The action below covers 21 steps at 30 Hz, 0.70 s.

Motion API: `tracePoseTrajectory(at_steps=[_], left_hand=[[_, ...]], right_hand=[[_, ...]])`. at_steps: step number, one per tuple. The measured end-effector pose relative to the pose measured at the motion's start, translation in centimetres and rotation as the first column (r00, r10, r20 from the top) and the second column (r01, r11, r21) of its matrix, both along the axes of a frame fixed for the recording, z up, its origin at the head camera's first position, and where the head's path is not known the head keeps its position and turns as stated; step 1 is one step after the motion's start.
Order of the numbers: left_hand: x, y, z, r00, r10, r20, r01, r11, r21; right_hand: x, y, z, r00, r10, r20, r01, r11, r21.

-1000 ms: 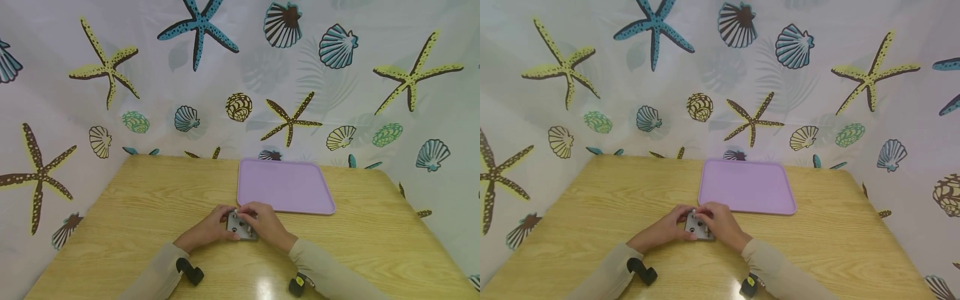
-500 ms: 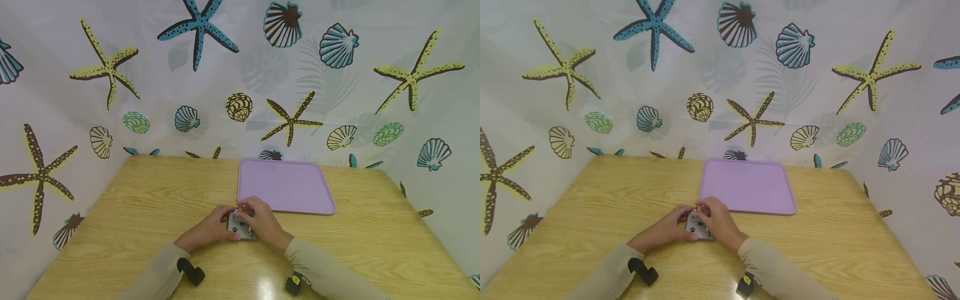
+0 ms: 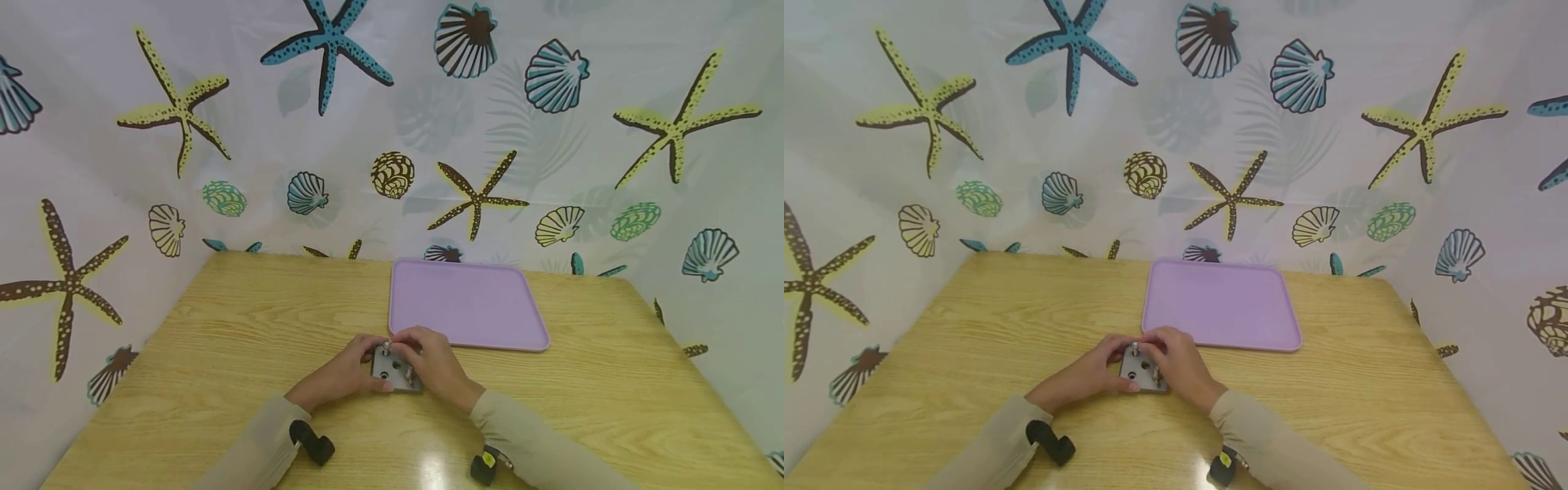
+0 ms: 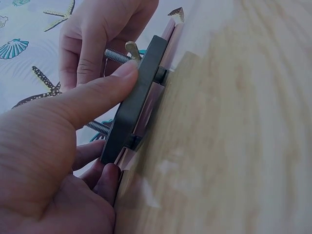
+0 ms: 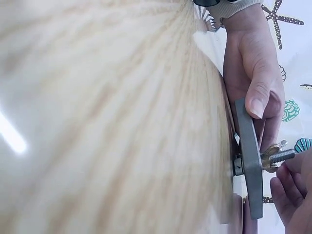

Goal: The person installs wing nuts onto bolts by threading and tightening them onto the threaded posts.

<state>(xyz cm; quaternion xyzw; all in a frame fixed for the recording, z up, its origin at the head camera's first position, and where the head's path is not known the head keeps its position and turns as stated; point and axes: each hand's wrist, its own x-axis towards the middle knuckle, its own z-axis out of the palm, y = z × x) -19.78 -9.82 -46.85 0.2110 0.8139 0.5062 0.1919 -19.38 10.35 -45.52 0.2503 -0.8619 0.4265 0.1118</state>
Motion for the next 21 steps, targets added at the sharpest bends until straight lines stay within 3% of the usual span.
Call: tracePoseTrajectory(at_steps=[1, 14, 21], left_hand=[[-0.21, -0.03, -0.43, 1.000, 0.000, -0.004, 0.000, 1.000, -0.008], [-0.35, -0.04, -0.55, 1.000, -0.001, -0.023, 0.001, 1.000, -0.029], [-0.39, 0.02, -0.63, 1.000, -0.008, -0.013, 0.007, 1.000, -0.016]], right_hand=[[0.00, 0.04, 0.00, 1.000, -0.001, -0.003, 0.001, 1.000, 0.004], [0.01, -0.07, -0.13, 0.999, 0.047, -0.018, -0.048, 0.999, -0.023], [-0.23, -0.68, -0.19, 0.998, 0.063, 0.018, -0.063, 0.998, -0.029]])
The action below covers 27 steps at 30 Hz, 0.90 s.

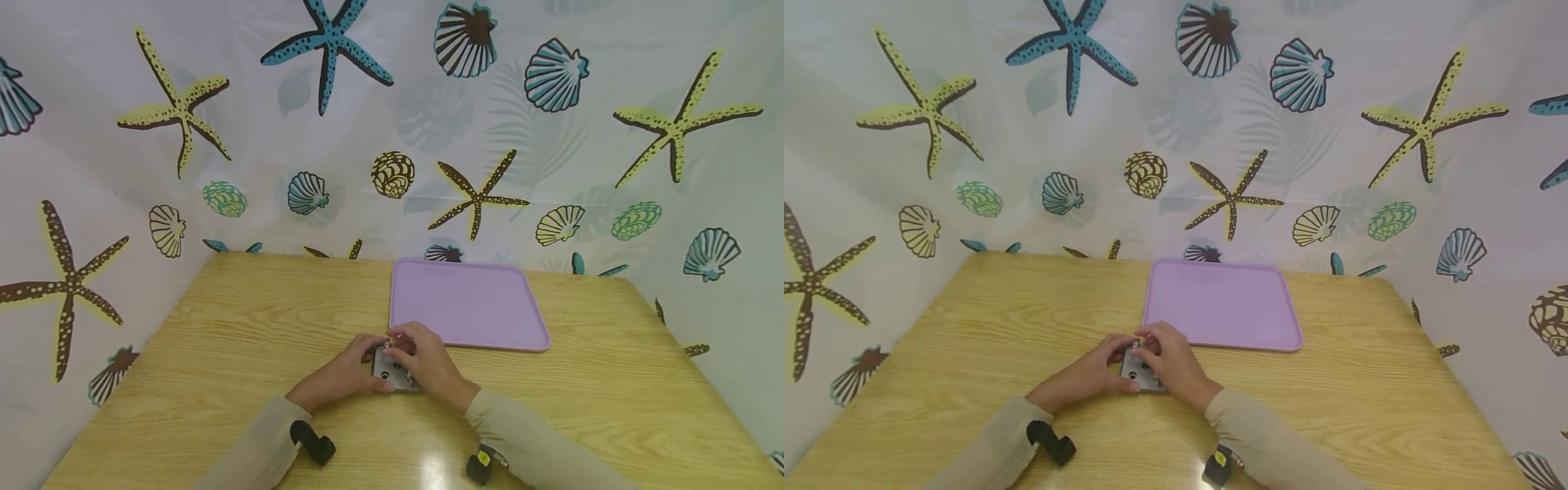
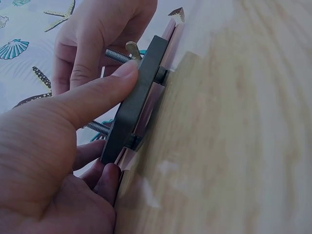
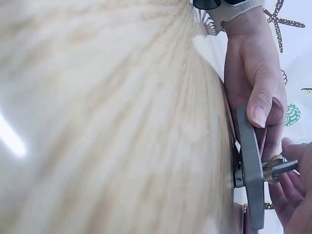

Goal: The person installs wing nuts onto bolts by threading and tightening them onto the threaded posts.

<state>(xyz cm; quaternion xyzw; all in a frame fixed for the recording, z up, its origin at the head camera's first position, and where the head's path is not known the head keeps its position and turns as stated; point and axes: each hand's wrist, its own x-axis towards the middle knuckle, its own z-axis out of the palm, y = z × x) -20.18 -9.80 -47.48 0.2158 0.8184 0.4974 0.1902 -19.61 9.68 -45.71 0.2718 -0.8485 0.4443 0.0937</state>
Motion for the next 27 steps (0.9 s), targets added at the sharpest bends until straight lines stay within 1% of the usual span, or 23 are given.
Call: tracePoseTrajectory(at_steps=[9, 15, 20, 24, 27], left_hand=[[0.1, 0.0, 0.1, 1.000, -0.005, 0.003, 0.005, 1.000, -0.010], [0.1, 0.0, 0.1, 1.000, 0.003, 0.005, -0.003, 1.000, -0.014], [0.1, -0.1, 0.2, 1.000, 0.010, 0.005, -0.010, 1.000, -0.023], [0.1, 0.0, 0.2, 1.000, 0.011, 0.009, -0.011, 1.000, -0.018], [0.0, 0.0, 0.0, 1.000, 0.009, 0.010, -0.009, 1.000, -0.007]], right_hand=[[-0.2, -0.1, -0.2, 1.000, -0.006, -0.022, 0.006, 1.000, 0.001], [0.0, 0.5, -0.2, 0.999, -0.048, -0.005, 0.048, 0.999, 0.003], [0.3, 0.9, -0.1, 0.997, -0.079, -0.019, 0.079, 0.996, 0.036], [0.4, 1.0, 0.0, 0.997, -0.069, -0.020, 0.070, 0.997, 0.045], [0.5, 1.1, 0.0, 0.999, -0.048, -0.024, 0.049, 0.998, 0.034]])
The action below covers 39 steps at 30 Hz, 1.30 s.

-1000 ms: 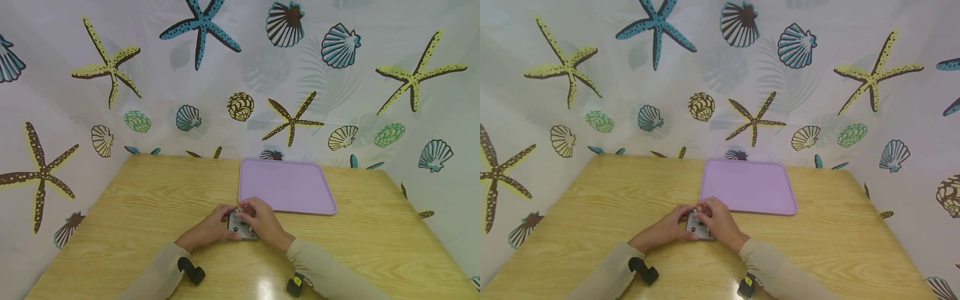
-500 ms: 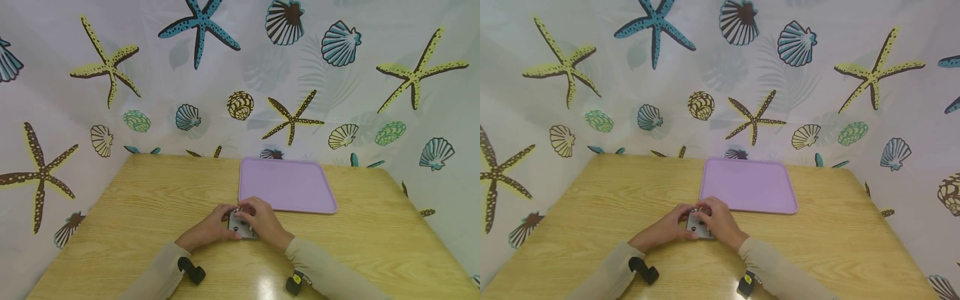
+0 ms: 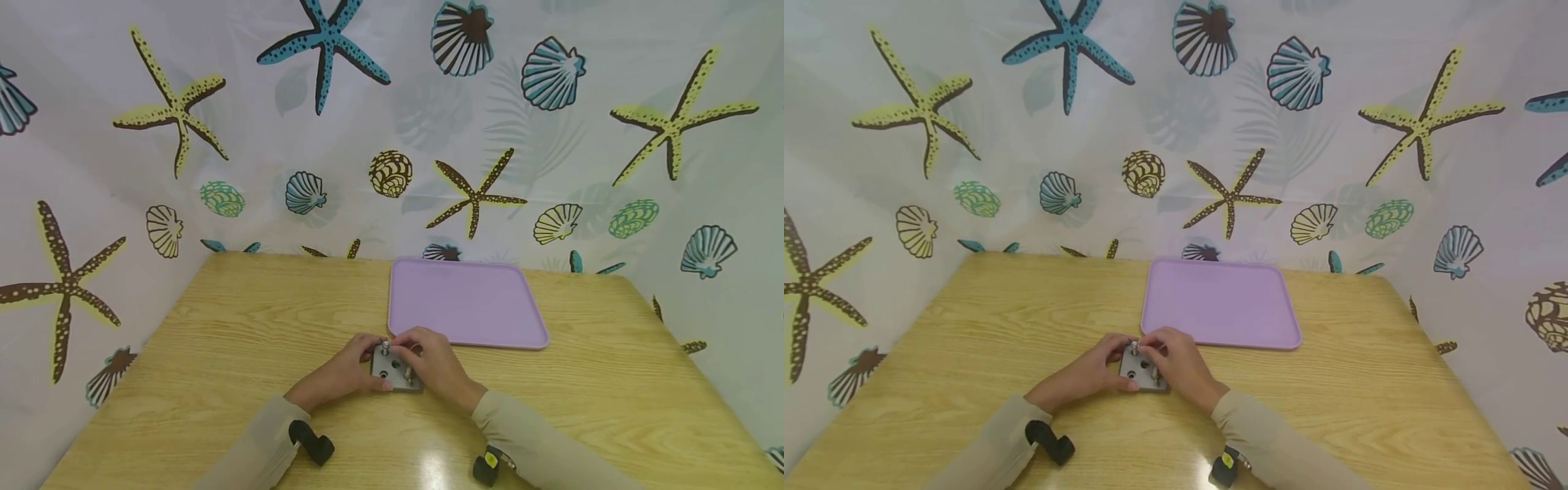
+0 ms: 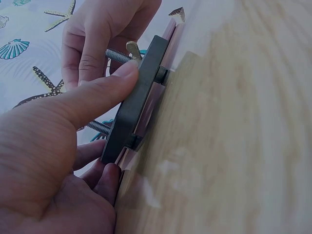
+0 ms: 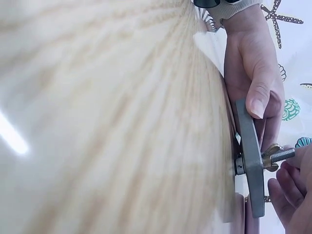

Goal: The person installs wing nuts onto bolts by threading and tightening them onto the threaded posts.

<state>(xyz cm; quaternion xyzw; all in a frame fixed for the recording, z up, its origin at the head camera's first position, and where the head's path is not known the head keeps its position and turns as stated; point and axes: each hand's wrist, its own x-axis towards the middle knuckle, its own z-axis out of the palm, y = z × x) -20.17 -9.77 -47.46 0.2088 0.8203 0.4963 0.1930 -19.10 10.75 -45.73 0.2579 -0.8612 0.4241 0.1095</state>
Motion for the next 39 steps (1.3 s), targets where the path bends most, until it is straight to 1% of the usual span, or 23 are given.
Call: tracePoseTrajectory(at_steps=[4, 6, 10, 13, 16, 20, 23, 25, 28, 32, 35, 39], left_hand=[[-0.1, 0.0, -0.3, 1.000, -0.010, -0.010, 0.010, 1.000, 0.024], [-0.2, 0.0, -0.4, 1.000, -0.016, -0.013, 0.016, 0.999, 0.033], [-0.1, 0.0, -0.4, 1.000, -0.016, -0.008, 0.016, 0.999, 0.033], [0.0, 0.1, -0.2, 1.000, -0.016, -0.019, 0.016, 0.999, 0.030], [0.5, 0.4, 0.7, 0.999, -0.017, -0.032, 0.018, 0.999, 0.027], [1.5, 0.4, 2.6, 0.999, -0.026, -0.032, 0.027, 0.998, 0.049], [1.7, 0.3, 3.2, 0.999, -0.033, -0.032, 0.035, 0.997, 0.065], [1.7, 0.3, 3.3, 0.999, -0.031, -0.026, 0.032, 0.998, 0.063], [1.5, 0.2, 2.9, 1.000, -0.023, -0.009, 0.024, 0.998, 0.056], [0.7, 0.2, 1.3, 1.000, -0.018, -0.013, 0.019, 0.999, 0.050], [0.1, 0.1, 0.1, 1.000, -0.018, -0.025, 0.019, 0.999, 0.042], [-0.2, 0.0, -0.4, 0.999, -0.025, -0.035, 0.026, 0.999, 0.038]], right_hand=[[-0.1, -0.2, -0.2, 0.999, 0.031, -0.019, -0.031, 0.999, -0.018], [-0.1, -0.3, -0.2, 0.999, 0.038, -0.015, -0.038, 0.999, -0.026], [-0.2, -0.7, 0.0, 0.998, 0.044, 0.034, -0.042, 0.998, -0.047], [-0.3, -1.0, 0.1, 0.997, 0.050, 0.065, -0.046, 0.997, -0.056], [-0.3, -1.1, 0.1, 0.997, 0.041, 0.067, -0.038, 0.998, -0.046], [-0.2, -0.9, 0.2, 0.998, 0.025, 0.063, -0.023, 0.999, -0.038], [0.0, -0.7, 0.3, 0.998, 0.021, 0.053, -0.020, 0.999, -0.038], [0.0, -0.6, 0.3, 0.999, 0.019, 0.043, -0.018, 0.999, -0.032], [0.1, -0.5, 0.3, 0.999, 0.012, 0.041, -0.011, 1.000, -0.019], [0.0, -0.3, 0.2, 0.999, 0.008, 0.049, -0.008, 1.000, 0.001], [0.1, -0.4, 0.2, 0.999, 0.017, 0.035, -0.017, 1.000, 0.003], [0.1, -0.5, 0.1, 1.000, 0.023, 0.022, -0.023, 1.000, -0.011]])
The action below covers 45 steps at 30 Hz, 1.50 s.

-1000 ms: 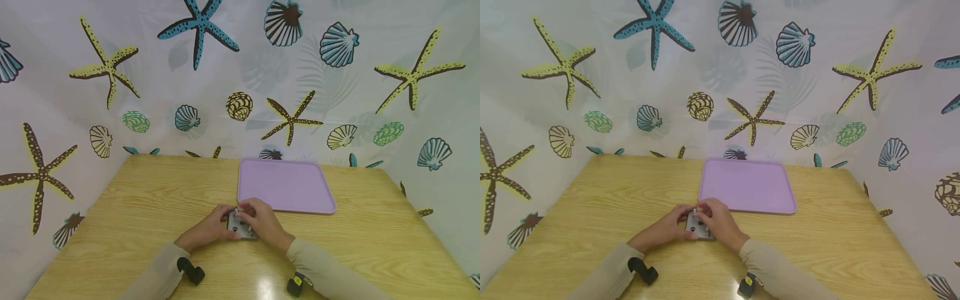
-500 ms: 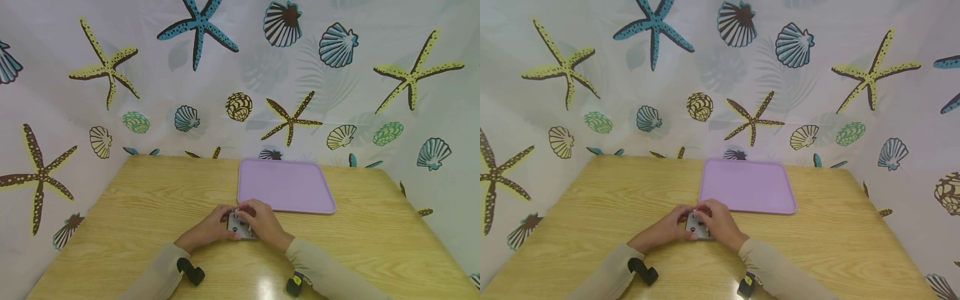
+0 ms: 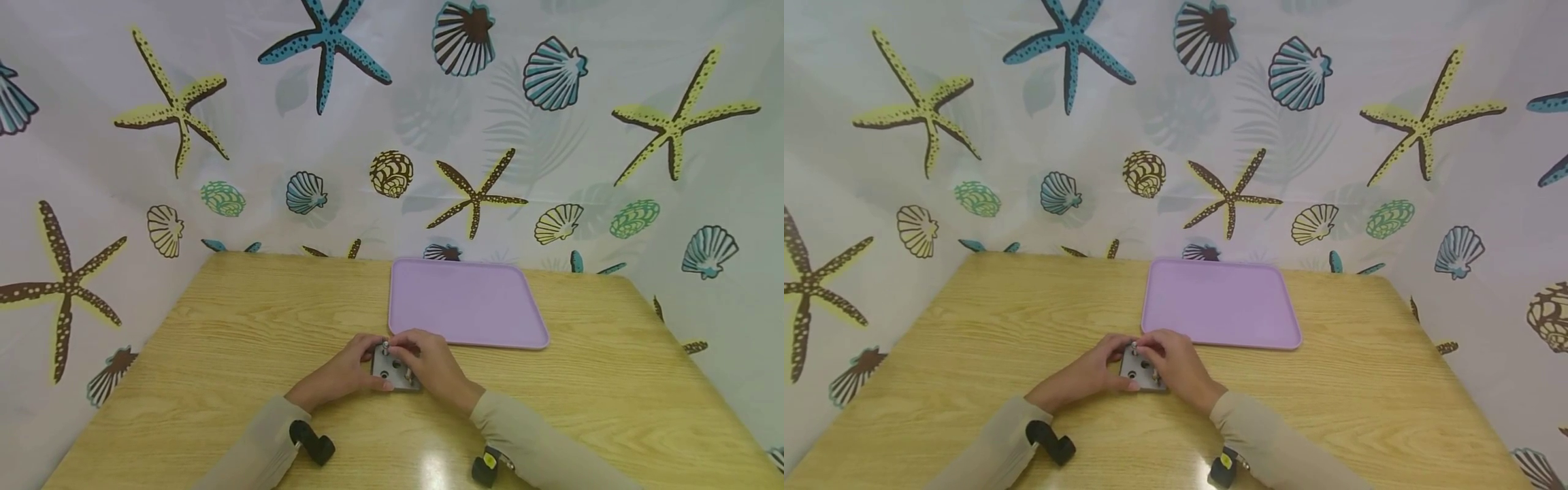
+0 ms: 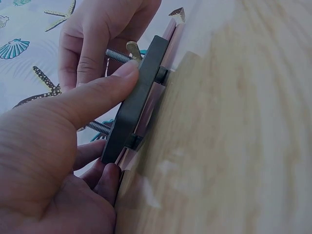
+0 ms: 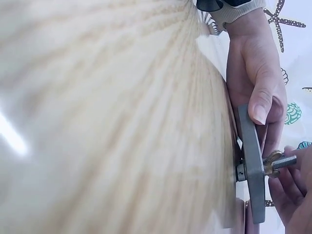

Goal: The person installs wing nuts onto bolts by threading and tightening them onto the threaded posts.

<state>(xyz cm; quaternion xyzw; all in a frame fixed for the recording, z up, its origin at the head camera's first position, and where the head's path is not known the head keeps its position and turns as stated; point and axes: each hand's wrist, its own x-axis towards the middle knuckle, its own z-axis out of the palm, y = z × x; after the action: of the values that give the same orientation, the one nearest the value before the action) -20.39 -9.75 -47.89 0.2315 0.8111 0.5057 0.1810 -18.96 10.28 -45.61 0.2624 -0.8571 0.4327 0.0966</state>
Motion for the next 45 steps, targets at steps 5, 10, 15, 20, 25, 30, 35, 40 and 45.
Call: tracePoseTrajectory(at_steps=[5, 10, 15, 20, 25, 30, 35, 40, 45], left_hand=[[-0.04, -0.08, -0.04, 1.000, 0.003, 0.014, -0.003, 1.000, -0.002], [0.01, -0.01, -0.02, 1.000, -0.013, 0.002, 0.013, 1.000, 0.015], [0.12, -0.04, 0.11, 1.000, -0.006, 0.023, 0.006, 1.000, 0.026], [0.19, -0.04, 0.20, 0.999, 0.010, 0.032, -0.010, 1.000, 0.014], [0.17, -0.07, 0.26, 0.999, 0.016, 0.038, -0.017, 1.000, 0.020], [0.08, 0.05, 0.12, 1.000, 0.006, 0.025, -0.007, 1.000, 0.029], [0.13, 0.05, 0.07, 1.000, 0.003, 0.022, -0.003, 1.000, 0.022], [0.23, 0.06, 0.16, 1.000, 0.009, 0.024, -0.009, 1.000, 0.007], [0.34, 0.07, 0.33, 1.000, 0.010, 0.021, -0.010, 1.000, -0.004]], right_hand=[[-0.21, -0.28, -0.24, 1.000, -0.020, -0.006, 0.020, 1.000, -0.002], [-0.42, -0.69, -0.29, 1.000, -0.015, 0.013, 0.015, 1.000, -0.008], [-0.47, -0.86, -0.15, 1.000, -0.014, 0.022, 0.014, 1.000, 0.001], [-0.19, -0.57, 0.14, 0.999, -0.032, 0.027, 0.032, 0.999, 0.003], [-0.01, -0.26, 0.22, 0.999, -0.042, 0.025, 0.042, 0.999, 0.007], [0.08, -0.10, 0.06, 0.999, -0.050, 0.006, 0.050, 0.998, 0.027], [0.22, -0.12, 0.01, 0.999, -0.046, 0.002, 0.046, 0.999, 0.026], [0.15, -0.26, -0.04, 0.999, -0.038, 0.006, 0.038, 0.999, 0.014], [-0.11, -0.46, -0.18, 0.999, -0.048, 0.011, 0.048, 0.999, -0.001]])
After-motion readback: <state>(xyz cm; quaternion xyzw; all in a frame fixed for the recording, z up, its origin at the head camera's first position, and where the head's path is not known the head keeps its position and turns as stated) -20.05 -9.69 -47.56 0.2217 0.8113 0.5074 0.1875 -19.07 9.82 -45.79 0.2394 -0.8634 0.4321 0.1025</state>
